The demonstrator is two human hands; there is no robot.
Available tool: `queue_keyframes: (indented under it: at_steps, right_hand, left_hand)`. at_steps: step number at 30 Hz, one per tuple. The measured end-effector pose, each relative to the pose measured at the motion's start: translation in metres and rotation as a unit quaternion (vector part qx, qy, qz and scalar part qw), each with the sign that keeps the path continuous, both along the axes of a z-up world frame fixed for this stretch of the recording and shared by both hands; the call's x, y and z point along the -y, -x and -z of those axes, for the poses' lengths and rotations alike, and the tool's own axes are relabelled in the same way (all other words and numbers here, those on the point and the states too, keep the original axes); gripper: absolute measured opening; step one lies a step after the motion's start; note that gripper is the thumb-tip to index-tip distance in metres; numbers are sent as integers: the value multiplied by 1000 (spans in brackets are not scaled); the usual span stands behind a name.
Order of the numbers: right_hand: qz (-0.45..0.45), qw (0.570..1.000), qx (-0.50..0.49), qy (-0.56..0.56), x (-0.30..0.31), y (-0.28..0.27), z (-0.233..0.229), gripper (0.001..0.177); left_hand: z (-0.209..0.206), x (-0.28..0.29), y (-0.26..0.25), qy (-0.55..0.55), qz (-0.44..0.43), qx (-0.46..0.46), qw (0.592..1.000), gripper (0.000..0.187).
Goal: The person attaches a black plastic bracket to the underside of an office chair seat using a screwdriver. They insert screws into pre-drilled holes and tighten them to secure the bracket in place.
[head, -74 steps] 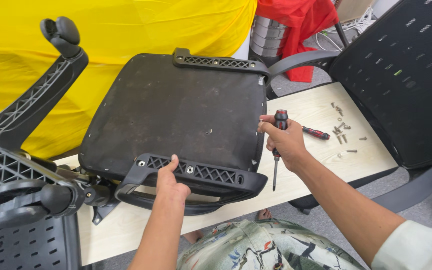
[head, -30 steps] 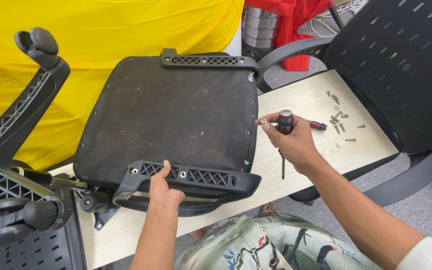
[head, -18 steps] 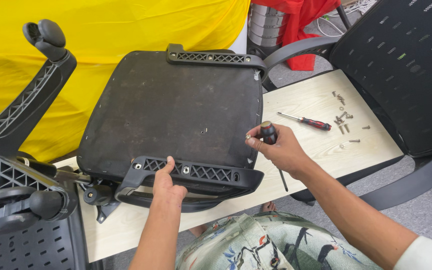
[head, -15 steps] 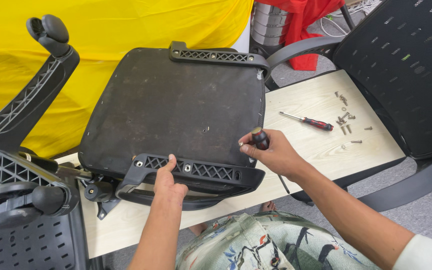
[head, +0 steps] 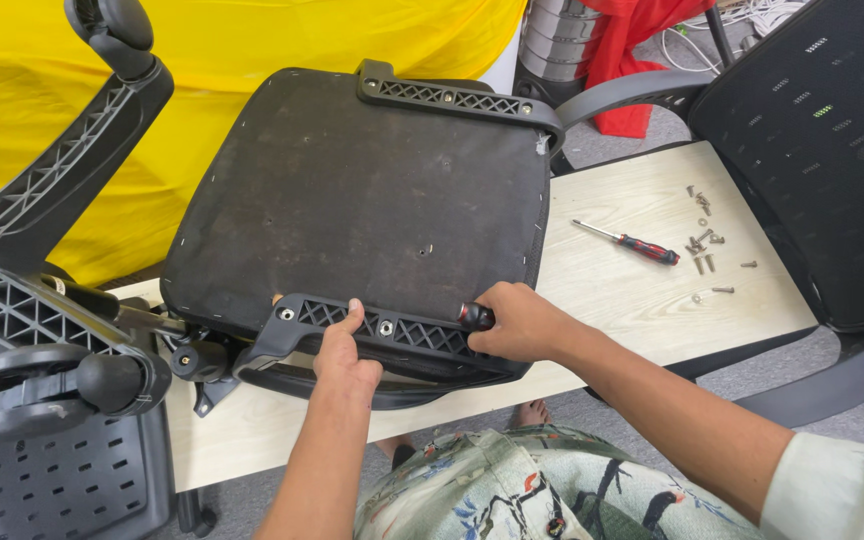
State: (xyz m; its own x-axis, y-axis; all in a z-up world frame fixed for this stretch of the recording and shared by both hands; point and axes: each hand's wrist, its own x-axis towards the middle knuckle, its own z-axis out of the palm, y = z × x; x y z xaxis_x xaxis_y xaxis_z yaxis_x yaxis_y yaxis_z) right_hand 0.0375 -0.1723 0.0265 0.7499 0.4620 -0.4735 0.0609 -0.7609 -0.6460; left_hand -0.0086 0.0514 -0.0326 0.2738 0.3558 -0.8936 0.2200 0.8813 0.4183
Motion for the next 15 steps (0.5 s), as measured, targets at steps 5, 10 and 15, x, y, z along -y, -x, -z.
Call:
queue_keyframes:
  at_steps: [5, 10, 15]
  right_hand:
    - [2, 999, -25, 21, -3, 2, 0, 14]
    - [15, 999, -31, 17, -5, 11, 4, 15]
    - [14, 994, 102, -43, -5, 27, 4, 23]
  left_hand:
    - [2, -2, 2, 1, 0, 1, 1000, 58]
    - [1, -2, 2, -3, 0, -12, 1000, 63]
    - [-1, -3, 2, -13, -10, 0, 1000, 63]
